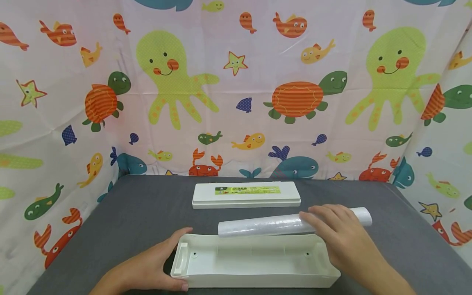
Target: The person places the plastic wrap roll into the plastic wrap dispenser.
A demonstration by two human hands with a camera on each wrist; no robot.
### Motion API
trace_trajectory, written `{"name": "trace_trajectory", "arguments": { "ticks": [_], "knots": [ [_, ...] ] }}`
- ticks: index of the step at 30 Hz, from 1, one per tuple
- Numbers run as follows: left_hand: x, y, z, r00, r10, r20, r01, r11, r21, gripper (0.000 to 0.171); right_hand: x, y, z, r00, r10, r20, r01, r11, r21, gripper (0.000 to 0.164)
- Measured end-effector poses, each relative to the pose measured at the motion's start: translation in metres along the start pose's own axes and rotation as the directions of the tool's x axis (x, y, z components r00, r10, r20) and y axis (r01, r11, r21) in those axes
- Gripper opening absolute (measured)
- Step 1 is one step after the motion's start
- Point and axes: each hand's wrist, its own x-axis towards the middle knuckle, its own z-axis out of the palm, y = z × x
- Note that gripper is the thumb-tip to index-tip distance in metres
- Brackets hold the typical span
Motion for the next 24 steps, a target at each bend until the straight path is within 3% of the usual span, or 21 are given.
{"name": "trace_trajectory", "arguments": {
  "ticks": [2,6,24],
  "knots": [
    [-0.0002,0.0003,0.0000,1.000,-0.002,0.000,0.002,1.000,-0.003,0.109,-0.0003,-0.0001,0.0010,1.000,-0.004,0.003,0.004,1.000,-0.005,0.046],
    [-0.0004,0.0007,0.0000,1.000,-0.005,0.002,0.005,1.000,-0.014,0.109,0.0001,-0.0014,0.0025,1.000,-0.010,-0.011,0.010,1.000,-0.011,0.055],
    [0.0002,0.0012,0.0000,1.000,-0.006,0.003,0.006,1.000,-0.004,0.110,-0.0004,-0.0076,0.0098,0.999,-0.037,0.007,0.036,0.999,0.024,0.057]
  ]
}}
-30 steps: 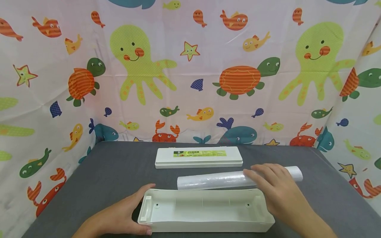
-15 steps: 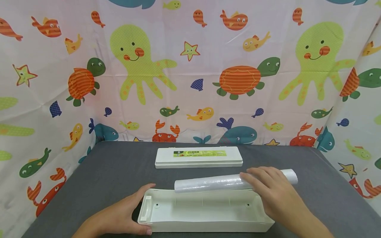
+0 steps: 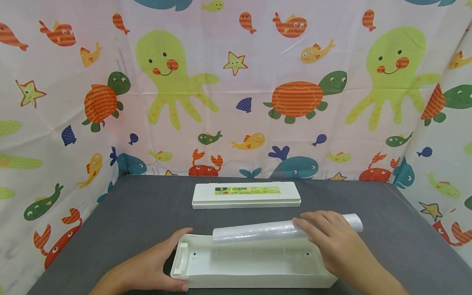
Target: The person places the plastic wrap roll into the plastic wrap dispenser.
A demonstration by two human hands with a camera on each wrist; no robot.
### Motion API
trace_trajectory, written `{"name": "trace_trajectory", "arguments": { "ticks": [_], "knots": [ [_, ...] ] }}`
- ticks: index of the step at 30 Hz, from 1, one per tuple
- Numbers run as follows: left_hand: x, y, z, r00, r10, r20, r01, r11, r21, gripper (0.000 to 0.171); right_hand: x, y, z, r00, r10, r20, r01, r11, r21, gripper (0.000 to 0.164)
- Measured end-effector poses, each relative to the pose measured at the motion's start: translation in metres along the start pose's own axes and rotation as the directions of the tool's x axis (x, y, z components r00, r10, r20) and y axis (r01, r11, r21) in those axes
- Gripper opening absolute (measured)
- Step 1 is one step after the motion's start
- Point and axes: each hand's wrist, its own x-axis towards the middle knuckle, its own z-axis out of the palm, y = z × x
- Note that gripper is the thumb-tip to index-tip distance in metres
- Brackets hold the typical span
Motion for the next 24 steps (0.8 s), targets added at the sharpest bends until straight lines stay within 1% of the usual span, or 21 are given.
{"name": "trace_trajectory", "arguments": {
  "ticks": [3,8,9,10,16,17,18,19,20,21,22,24],
  "knots": [
    [0.0004,0.0002,-0.0003,1.000,0.002,-0.001,-0.002,1.000,0.008,0.110,0.0002,0.0000,0.0020,1.000,-0.013,-0.012,0.013,1.000,0.011,0.056],
    [-0.0002,0.0010,-0.0004,1.000,-0.002,-0.001,0.002,1.000,0.005,0.110,0.0004,-0.0023,0.0035,1.000,-0.015,-0.001,0.015,1.000,0.018,0.055],
    [-0.0003,0.0011,-0.0004,1.000,-0.003,-0.001,0.003,1.000,0.003,0.110,0.0003,-0.0028,0.0037,1.000,-0.015,0.006,0.015,1.000,0.019,0.054],
    [-0.0002,0.0011,-0.0003,1.000,-0.003,0.000,0.003,1.000,0.002,0.110,0.0002,-0.0032,0.0038,1.000,-0.014,0.014,0.014,1.000,0.026,0.048],
    [0.0010,0.0003,-0.0004,1.000,0.003,0.004,-0.003,1.000,-0.002,0.110,-0.0001,-0.0045,0.0063,0.999,-0.020,0.041,0.017,0.998,0.062,0.051],
    [0.0010,0.0000,-0.0005,1.000,0.005,0.004,-0.005,1.000,-0.006,0.110,-0.0002,-0.0049,0.0071,0.999,-0.023,0.042,0.021,0.998,0.061,0.057],
    [0.0008,-0.0001,-0.0006,1.000,0.007,0.005,-0.007,1.000,-0.011,0.110,-0.0004,-0.0051,0.0077,0.999,-0.026,0.047,0.023,0.998,0.062,0.056],
    [0.0008,-0.0004,-0.0007,1.000,0.011,0.005,-0.011,1.000,-0.010,0.110,-0.0005,-0.0056,0.0081,0.998,-0.027,0.052,0.024,0.998,0.063,0.044],
    [0.0007,-0.0005,-0.0008,1.000,0.014,0.005,-0.014,1.000,-0.014,0.109,-0.0007,-0.0060,0.0085,0.998,-0.028,0.057,0.025,0.998,0.061,0.036],
    [0.0007,-0.0007,-0.0009,1.000,0.017,0.003,-0.017,1.000,-0.012,0.109,-0.0010,-0.0065,0.0089,0.997,-0.029,0.065,0.025,0.998,0.061,0.035],
    [0.0007,-0.0008,-0.0008,1.000,0.020,0.002,-0.020,1.000,-0.007,0.109,-0.0013,-0.0070,0.0093,0.997,-0.028,0.073,0.024,0.998,0.059,0.042],
    [0.0009,-0.0009,-0.0006,1.000,0.027,0.000,-0.027,1.000,0.007,0.109,-0.0020,-0.0082,0.0098,0.996,-0.025,0.086,0.019,0.998,0.061,0.065]
  ]
}}
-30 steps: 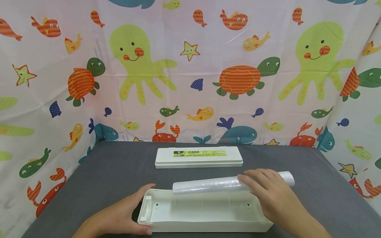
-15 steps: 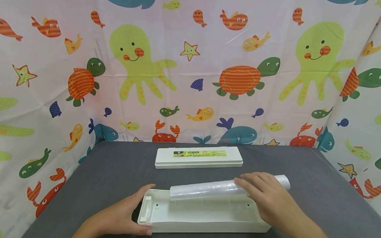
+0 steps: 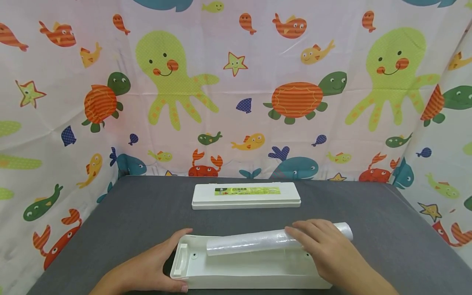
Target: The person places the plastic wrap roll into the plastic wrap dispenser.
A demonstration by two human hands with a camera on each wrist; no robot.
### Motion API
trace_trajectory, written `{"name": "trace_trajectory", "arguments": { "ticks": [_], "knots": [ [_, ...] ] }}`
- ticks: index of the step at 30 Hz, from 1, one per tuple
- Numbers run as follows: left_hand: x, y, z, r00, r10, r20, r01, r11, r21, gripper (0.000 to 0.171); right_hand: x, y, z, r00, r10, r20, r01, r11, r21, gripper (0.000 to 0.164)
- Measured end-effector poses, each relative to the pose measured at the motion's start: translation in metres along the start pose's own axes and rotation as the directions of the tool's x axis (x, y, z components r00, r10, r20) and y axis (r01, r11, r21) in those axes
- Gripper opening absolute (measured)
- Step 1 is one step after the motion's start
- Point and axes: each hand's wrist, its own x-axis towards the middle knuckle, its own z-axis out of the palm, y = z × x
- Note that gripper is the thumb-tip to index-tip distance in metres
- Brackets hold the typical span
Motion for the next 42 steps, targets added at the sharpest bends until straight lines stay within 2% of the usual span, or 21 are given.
{"name": "trace_trajectory", "arguments": {
  "ticks": [1,4,8,16,19,20,23,25,26,28,30,35,37,40,41,42],
  "knots": [
    [0.000,0.000,0.000,1.000,0.002,-0.001,-0.002,1.000,0.009,0.109,0.000,-0.001,0.000,1.000,0.003,0.003,-0.003,1.000,0.001,0.077],
    [-0.001,-0.001,0.000,1.000,0.002,-0.001,-0.002,1.000,0.016,0.109,0.000,-0.003,0.002,1.000,0.001,0.006,-0.001,1.000,0.018,0.076],
    [-0.001,-0.001,-0.001,1.000,-0.011,0.001,0.011,1.000,0.002,0.109,0.000,-0.003,0.006,1.000,-0.017,-0.006,0.018,0.999,0.046,0.035],
    [0.000,-0.001,-0.001,1.000,-0.008,-0.007,0.008,1.000,0.025,0.111,-0.001,-0.002,0.011,0.999,-0.036,-0.004,0.036,0.997,0.067,0.034],
    [-0.001,-0.001,-0.001,1.000,-0.002,-0.008,0.002,1.000,0.027,0.111,-0.002,-0.003,0.013,0.999,-0.042,-0.004,0.042,0.997,0.067,0.044],
    [-0.001,0.000,-0.001,1.000,0.002,-0.008,-0.002,1.000,0.027,0.111,-0.002,-0.004,0.014,0.999,-0.040,-0.004,0.040,0.997,0.066,0.055],
    [-0.001,0.000,-0.001,1.000,0.007,-0.008,-0.006,1.000,0.023,0.110,-0.002,-0.004,0.016,0.999,-0.048,0.003,0.048,0.997,0.068,0.053],
    [-0.001,0.000,-0.001,1.000,0.004,-0.006,-0.004,1.000,0.025,0.110,-0.002,-0.004,0.016,0.998,-0.053,0.015,0.052,0.996,0.070,0.034],
    [-0.001,0.001,-0.001,1.000,0.004,-0.005,-0.004,1.000,0.026,0.110,-0.002,-0.005,0.016,0.999,-0.049,0.024,0.047,0.996,0.075,0.031],
    [0.000,0.001,0.000,1.000,0.000,-0.003,0.000,1.000,0.030,0.111,-0.003,-0.005,0.016,0.998,-0.042,0.044,0.038,0.996,0.075,0.044],
    [0.000,0.000,0.000,1.000,-0.003,-0.001,0.004,1.000,0.023,0.110,-0.003,-0.005,0.015,0.998,-0.029,0.063,0.024,0.996,0.081,0.070],
    [0.000,-0.001,0.000,1.000,-0.008,0.000,0.008,1.000,0.015,0.110,-0.003,-0.007,0.014,0.997,-0.019,0.072,0.013,0.997,0.072,0.074],
    [0.000,-0.002,0.000,1.000,-0.008,0.000,0.008,1.000,0.014,0.111,-0.003,-0.007,0.014,0.998,-0.023,0.066,0.018,0.997,0.071,0.072],
    [0.000,-0.001,0.000,1.000,-0.012,0.001,0.012,1.000,0.003,0.110,-0.001,-0.009,0.016,0.999,-0.036,0.033,0.034,0.998,0.058,0.035],
    [0.000,-0.001,-0.001,1.000,-0.013,0.002,0.013,1.000,0.000,0.110,0.000,-0.010,0.017,0.999,-0.042,0.021,0.040,0.998,0.052,0.030],
    [0.000,-0.001,-0.001,1.000,-0.013,0.000,0.013,1.000,0.002,0.110,0.000,-0.010,0.018,0.999,-0.043,0.015,0.042,0.998,0.046,0.035]
  ]
}}
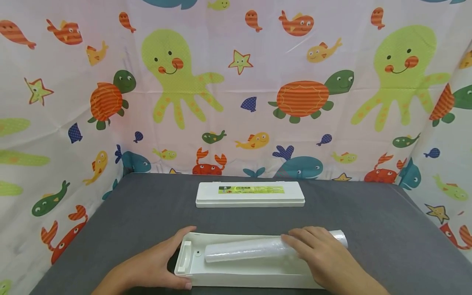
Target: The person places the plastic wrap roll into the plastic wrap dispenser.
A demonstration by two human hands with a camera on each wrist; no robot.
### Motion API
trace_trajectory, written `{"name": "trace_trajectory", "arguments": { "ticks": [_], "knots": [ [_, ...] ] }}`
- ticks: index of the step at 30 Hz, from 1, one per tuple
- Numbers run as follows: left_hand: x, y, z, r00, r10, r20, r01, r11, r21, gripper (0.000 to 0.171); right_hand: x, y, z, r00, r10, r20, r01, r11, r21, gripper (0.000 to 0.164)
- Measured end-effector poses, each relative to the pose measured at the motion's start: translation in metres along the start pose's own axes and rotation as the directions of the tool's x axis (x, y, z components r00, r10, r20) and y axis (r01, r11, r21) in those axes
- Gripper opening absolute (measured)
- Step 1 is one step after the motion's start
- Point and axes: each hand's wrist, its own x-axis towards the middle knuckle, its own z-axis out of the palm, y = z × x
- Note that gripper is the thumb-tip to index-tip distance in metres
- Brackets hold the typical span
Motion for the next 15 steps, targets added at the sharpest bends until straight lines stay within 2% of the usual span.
{"name": "trace_trajectory", "arguments": {
  "ticks": [2,3,4,7,15],
  "knots": [
    [0.000,0.001,0.000,1.000,0.002,-0.002,-0.002,1.000,0.010,0.111,0.001,-0.002,0.001,1.000,0.004,-0.007,-0.004,1.000,-0.011,0.036],
    [0.000,0.001,0.000,1.000,0.004,-0.004,-0.004,1.000,0.021,0.111,0.001,-0.003,0.002,1.000,0.011,0.001,-0.011,1.000,-0.012,0.032],
    [0.000,0.001,0.000,1.000,0.005,-0.005,-0.005,1.000,0.026,0.111,0.001,-0.004,0.002,1.000,0.017,0.010,-0.017,1.000,-0.013,0.038],
    [0.000,0.001,0.001,1.000,0.005,-0.004,-0.005,0.999,0.033,0.112,0.002,-0.007,0.002,0.999,0.034,0.034,-0.033,0.999,-0.005,0.074],
    [-0.001,0.000,0.000,1.000,0.026,-0.006,-0.026,1.000,-0.004,0.108,0.007,-0.015,0.007,0.999,0.015,0.033,-0.015,1.000,0.016,0.076]
  ]
}}
